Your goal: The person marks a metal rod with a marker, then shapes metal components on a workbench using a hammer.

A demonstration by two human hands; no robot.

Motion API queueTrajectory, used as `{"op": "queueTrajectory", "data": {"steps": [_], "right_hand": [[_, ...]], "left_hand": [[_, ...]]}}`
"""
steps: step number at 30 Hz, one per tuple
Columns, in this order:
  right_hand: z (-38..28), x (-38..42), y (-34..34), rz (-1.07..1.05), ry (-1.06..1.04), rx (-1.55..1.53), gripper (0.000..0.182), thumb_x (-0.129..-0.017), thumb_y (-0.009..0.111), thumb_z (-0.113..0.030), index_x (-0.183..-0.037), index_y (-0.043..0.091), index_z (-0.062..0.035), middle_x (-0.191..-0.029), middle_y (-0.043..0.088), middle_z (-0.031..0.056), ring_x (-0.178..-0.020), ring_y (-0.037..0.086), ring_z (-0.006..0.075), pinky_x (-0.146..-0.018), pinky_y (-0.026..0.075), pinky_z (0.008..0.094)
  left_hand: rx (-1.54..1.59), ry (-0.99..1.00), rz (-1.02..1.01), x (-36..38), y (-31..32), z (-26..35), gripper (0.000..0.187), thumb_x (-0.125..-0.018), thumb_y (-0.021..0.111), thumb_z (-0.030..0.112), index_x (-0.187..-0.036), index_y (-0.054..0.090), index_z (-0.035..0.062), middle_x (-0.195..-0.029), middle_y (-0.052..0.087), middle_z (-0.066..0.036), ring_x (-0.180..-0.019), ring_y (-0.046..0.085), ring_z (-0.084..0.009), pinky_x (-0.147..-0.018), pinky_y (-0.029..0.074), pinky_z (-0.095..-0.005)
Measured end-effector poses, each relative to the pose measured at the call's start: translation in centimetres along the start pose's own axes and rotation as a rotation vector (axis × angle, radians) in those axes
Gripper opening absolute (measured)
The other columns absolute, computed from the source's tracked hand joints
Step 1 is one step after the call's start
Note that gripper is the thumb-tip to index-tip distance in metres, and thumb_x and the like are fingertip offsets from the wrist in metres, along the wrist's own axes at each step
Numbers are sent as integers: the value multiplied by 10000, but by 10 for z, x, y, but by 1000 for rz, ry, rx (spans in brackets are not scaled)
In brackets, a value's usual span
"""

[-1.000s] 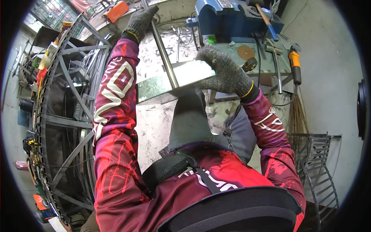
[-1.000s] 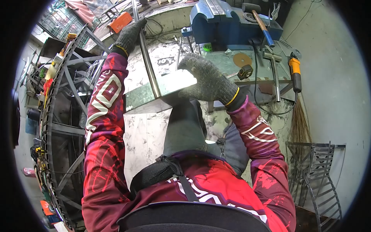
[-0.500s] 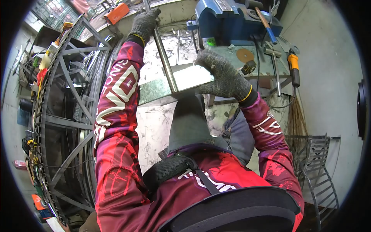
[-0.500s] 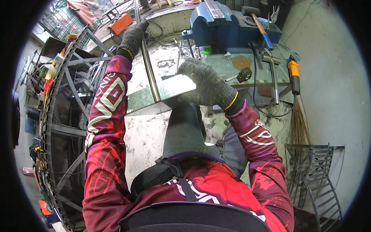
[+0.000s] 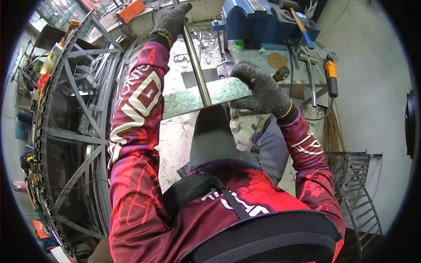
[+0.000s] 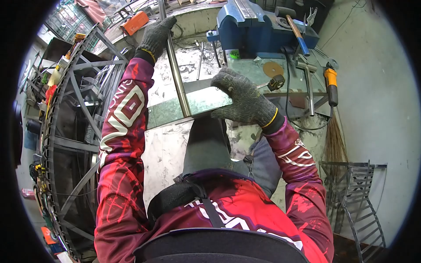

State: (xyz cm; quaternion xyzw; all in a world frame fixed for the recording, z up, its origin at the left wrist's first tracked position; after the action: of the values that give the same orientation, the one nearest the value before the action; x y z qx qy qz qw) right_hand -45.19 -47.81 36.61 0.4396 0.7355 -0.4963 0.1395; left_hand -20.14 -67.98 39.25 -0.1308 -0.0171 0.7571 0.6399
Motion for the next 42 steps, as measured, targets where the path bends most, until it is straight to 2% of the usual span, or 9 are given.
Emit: {"op": "queueTrajectory", "data": {"steps": [2,7,9,10,11,13,16,29,42], "right_hand": [[2,3,-1,-37,61,-8,634,-659,928,-279,-1117,600,10,-1044,591,166,-1002,591,318,-942,478,396],[19,15,8,25,71,-104,656,-665,903,-340,-1146,606,-7,-1040,602,180,-1013,591,367,-925,475,461],[14,12,6,-62,161,-112,646,-690,896,-329,-1170,610,-5,-1094,614,172,-1052,598,335,-942,472,451],[-2,4,1,-88,176,-146,626,-717,875,-328,-1186,607,-11,-1102,614,169,-1051,598,334,-939,475,446],[2,6,5,-54,134,-179,612,-742,854,-331,-1214,605,-30,-1086,612,160,-1041,600,321,-927,482,438],[10,5,7,-36,82,-160,549,-741,895,-229,-1164,592,-53,-1070,598,107,-1005,594,250,-891,494,411],[2,1,4,-38,4,77,619,-687,889,-341,-1131,583,-36,-1053,590,157,-986,596,364,-866,500,432],[-8,-5,2,-31,-29,33,529,-703,851,-344,-1028,604,-8,-1016,573,180,-994,580,397,-857,501,471],[-36,-17,-12,-124,65,234,561,-718,823,-315,-1176,622,-62,-1137,597,169,-1092,584,395,-953,475,495]], "left_hand": [[4,-1,-8,0,3,-3,386,-878,728,414,-903,625,42,-765,556,-34,-637,507,-144,-562,416,-317],[-85,36,-28,-1,9,3,339,-889,724,378,-905,633,51,-769,575,-24,-658,530,-141,-570,423,-314],[-155,208,-53,-3,12,7,441,-928,637,423,-909,685,-15,-711,637,-116,-614,614,-204,-585,499,-361],[-611,652,-70,11,14,25,446,-952,593,435,-946,692,0,-727,645,-140,-647,639,-227,-621,517,-370],[-358,306,-58,0,9,4,465,-952,578,447,-998,689,-2,-741,649,-164,-664,660,-264,-639,530,-375],[-399,563,-23,-14,7,-1,477,-928,593,454,-990,658,-14,-699,608,-137,-580,604,-226,-532,475,-357],[-33,-49,-83,18,9,7,297,-940,571,356,-912,534,62,-704,518,-91,-560,579,-254,-507,531,-420],[-3,-5,-34,12,5,-4,390,-905,606,408,-855,589,21,-639,546,-69,-518,539,-201,-480,435,-363],[-29,-35,-90,10,6,-2,339,-919,617,396,-882,537,68,-705,499,-45,-544,511,-184,-461,484,-367]]}}
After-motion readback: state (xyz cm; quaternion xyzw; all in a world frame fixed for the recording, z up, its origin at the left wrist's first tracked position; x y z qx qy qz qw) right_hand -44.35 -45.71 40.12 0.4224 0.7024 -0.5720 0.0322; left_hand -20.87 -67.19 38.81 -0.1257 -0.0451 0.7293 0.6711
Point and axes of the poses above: each hand's wrist, its own x-axis away from the middle knuckle, its own y-axis out of the palm, z = x × y, the point moved 7 cm from there along -x, towards the middle knuckle
